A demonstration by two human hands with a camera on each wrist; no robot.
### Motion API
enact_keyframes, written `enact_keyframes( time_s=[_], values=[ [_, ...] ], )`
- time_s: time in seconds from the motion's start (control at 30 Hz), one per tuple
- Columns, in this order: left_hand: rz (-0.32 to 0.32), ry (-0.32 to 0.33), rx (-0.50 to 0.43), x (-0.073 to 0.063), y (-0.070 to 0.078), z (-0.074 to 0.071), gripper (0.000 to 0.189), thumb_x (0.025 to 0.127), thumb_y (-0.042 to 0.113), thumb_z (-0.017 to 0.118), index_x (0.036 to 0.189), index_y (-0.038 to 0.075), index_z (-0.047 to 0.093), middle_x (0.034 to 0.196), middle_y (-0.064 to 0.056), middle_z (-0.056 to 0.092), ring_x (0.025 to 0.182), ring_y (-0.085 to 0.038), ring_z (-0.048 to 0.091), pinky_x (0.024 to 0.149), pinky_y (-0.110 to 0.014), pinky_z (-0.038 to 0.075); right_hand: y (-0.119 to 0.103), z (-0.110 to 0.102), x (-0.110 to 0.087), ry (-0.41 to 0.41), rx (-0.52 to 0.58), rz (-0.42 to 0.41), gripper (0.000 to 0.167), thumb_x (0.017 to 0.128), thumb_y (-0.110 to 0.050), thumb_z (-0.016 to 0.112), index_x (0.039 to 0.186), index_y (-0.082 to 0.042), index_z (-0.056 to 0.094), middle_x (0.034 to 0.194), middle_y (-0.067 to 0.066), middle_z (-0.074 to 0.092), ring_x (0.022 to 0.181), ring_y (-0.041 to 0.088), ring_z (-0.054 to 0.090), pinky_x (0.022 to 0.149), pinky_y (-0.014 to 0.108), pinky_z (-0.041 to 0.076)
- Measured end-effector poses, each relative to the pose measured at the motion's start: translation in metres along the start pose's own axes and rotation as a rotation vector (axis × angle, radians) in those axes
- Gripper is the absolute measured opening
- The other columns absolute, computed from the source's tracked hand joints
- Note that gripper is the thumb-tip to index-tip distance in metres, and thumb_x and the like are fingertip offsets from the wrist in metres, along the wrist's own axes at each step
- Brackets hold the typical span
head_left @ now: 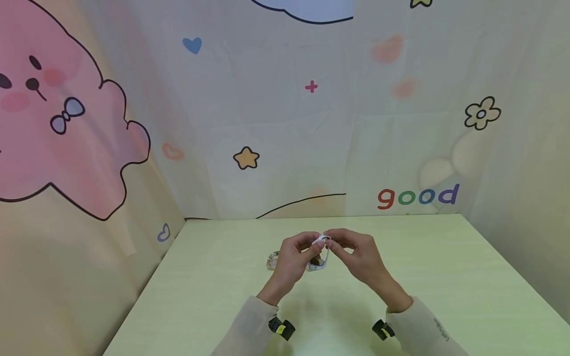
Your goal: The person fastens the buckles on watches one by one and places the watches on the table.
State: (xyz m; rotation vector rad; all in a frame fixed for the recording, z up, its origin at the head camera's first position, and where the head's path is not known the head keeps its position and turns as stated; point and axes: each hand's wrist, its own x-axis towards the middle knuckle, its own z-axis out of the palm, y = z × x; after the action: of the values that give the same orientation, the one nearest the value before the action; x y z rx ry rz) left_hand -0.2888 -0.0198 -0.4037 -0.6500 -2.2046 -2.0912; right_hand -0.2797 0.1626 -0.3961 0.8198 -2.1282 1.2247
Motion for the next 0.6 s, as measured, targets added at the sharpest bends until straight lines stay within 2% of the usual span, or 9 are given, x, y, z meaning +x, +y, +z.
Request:
enact_keyframes(
  time_s=[0.1, 0.2, 0.4, 0.6],
  values=[
    [-0.002, -0.004, 0.003, 0.0001, 0.0003, 0.0006, 0.027, 0.093, 0.027, 0.068, 0.11, 0.006, 0.07, 0.108, -0.022, 0.068, 0.077, -0.01, 0.06, 0.07, -0.02, 0.053, 0.0004, 0.0, 0.0005, 0.011, -0.01, -0.042, 0.018, 0.088, -0.006, 0.071, 0.105, -0.011, 0.074, 0.097, 0.002, 0.076, 0.083, 0.015, 0.072, 0.076, 0.021, 0.058],
    [-0.004, -0.006, -0.003, 0.0002, 0.0004, 0.0003, 0.028, 0.093, 0.027, 0.068, 0.111, 0.006, 0.07, 0.108, -0.022, 0.068, 0.077, -0.01, 0.06, 0.071, -0.02, 0.053, -0.0005, 0.0009, 0.0005, 0.025, -0.024, -0.05, 0.02, 0.087, -0.005, 0.072, 0.106, -0.011, 0.074, 0.097, 0.002, 0.076, 0.083, 0.015, 0.072, 0.076, 0.019, 0.057],
    [-0.018, -0.001, -0.03, 0.0002, 0.0007, -0.001, 0.029, 0.093, 0.03, 0.069, 0.111, 0.007, 0.07, 0.1, -0.008, 0.069, 0.076, -0.009, 0.06, 0.072, -0.022, 0.054, -0.0011, 0.0027, -0.001, 0.054, -0.039, -0.03, 0.024, 0.085, -0.003, 0.074, 0.108, -0.009, 0.072, 0.097, 0.004, 0.076, 0.081, 0.015, 0.071, 0.075, 0.02, 0.057],
    [-0.01, 0.002, 0.001, 0.001, 0.0014, -0.0008, 0.029, 0.091, 0.033, 0.07, 0.109, 0.01, 0.071, 0.097, -0.004, 0.068, 0.077, -0.01, 0.06, 0.074, -0.022, 0.053, 0.0007, 0.0007, 0.0015, 0.068, -0.033, -0.102, 0.022, 0.083, 0.003, 0.074, 0.101, -0.01, 0.075, 0.094, 0.003, 0.076, 0.081, 0.018, 0.072, 0.076, 0.011, 0.053]
  ],
)
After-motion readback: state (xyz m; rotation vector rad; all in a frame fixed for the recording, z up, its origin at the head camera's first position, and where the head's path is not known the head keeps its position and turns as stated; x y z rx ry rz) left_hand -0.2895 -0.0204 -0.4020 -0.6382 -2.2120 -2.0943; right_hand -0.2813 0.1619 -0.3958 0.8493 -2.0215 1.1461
